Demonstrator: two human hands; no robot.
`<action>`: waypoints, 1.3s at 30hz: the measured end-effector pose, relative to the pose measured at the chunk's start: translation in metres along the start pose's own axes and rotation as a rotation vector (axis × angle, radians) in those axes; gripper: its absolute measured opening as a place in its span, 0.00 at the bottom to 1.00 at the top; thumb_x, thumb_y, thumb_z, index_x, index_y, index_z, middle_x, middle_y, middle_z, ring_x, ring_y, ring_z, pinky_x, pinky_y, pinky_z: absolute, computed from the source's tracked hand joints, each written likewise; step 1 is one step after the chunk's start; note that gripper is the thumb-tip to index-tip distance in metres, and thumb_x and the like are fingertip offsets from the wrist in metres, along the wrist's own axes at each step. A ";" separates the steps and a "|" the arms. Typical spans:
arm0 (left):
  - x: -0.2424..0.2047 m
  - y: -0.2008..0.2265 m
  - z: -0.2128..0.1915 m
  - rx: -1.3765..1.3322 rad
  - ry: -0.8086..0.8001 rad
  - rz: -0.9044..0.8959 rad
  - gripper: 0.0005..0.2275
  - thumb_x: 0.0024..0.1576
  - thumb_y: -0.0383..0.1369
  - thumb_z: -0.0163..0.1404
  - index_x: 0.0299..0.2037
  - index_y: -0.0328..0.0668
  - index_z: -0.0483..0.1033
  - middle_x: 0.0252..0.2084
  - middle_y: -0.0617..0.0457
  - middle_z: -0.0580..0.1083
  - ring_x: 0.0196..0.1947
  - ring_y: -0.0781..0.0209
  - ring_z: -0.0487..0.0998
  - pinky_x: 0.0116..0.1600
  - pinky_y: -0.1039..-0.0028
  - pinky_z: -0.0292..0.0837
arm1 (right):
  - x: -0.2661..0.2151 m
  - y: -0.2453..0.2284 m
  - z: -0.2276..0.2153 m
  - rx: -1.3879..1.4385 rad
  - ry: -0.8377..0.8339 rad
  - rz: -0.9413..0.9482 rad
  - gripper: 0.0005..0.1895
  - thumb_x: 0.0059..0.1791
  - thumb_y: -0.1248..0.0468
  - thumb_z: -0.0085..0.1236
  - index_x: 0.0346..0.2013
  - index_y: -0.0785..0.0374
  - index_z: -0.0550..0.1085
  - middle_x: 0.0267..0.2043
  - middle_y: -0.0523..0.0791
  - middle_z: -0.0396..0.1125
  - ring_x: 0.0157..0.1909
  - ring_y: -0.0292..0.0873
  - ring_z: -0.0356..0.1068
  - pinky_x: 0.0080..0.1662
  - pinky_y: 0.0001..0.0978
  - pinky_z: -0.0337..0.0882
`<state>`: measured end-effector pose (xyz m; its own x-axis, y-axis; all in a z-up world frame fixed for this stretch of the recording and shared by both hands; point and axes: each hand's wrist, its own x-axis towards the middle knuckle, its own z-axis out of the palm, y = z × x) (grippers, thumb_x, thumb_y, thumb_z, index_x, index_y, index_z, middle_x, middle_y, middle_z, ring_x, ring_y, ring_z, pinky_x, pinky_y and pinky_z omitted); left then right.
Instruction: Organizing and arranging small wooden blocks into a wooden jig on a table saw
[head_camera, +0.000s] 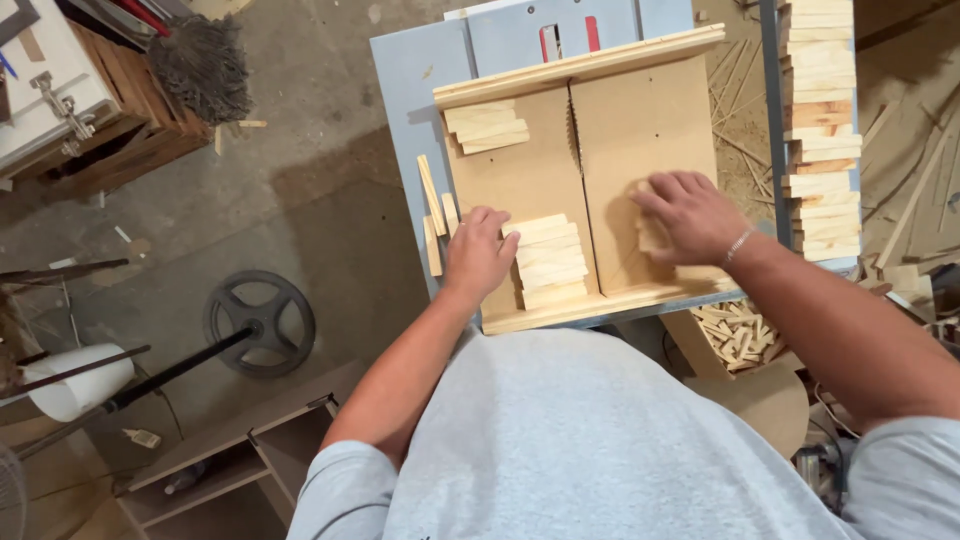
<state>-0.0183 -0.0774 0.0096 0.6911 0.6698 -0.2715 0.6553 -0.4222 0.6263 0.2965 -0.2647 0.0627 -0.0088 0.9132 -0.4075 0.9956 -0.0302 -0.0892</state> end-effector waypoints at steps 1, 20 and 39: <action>0.007 0.003 0.000 0.003 -0.002 0.002 0.15 0.58 0.45 0.55 0.52 0.56 0.78 0.51 0.58 0.73 0.49 0.46 0.79 0.54 0.57 0.78 | -0.006 0.001 0.003 0.003 0.002 0.002 0.51 0.32 0.36 0.64 0.68 0.44 0.63 0.64 0.46 0.59 0.67 0.53 0.61 0.67 0.47 0.61; -0.011 0.037 -0.016 0.002 -0.245 -0.400 0.18 0.59 0.50 0.47 0.53 0.54 0.76 0.49 0.48 0.77 0.56 0.42 0.78 0.60 0.52 0.74 | 0.056 -0.079 0.023 0.479 0.286 -0.088 0.23 0.51 0.55 0.60 0.61 0.55 0.73 0.60 0.43 0.69 0.65 0.47 0.65 0.64 0.41 0.66; -0.040 0.068 0.000 -0.008 -0.506 -0.530 0.14 0.54 0.53 0.51 0.33 0.59 0.85 0.32 0.55 0.82 0.50 0.46 0.82 0.53 0.62 0.77 | 0.108 -0.067 0.049 0.230 0.102 -0.188 0.07 0.51 0.55 0.52 0.40 0.46 0.77 0.46 0.36 0.68 0.52 0.41 0.69 0.53 0.33 0.73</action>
<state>-0.0017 -0.1327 0.0632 0.3396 0.4177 -0.8427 0.9398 -0.1144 0.3220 0.2240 -0.1842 -0.0199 -0.1699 0.9470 -0.2725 0.9300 0.0626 -0.3621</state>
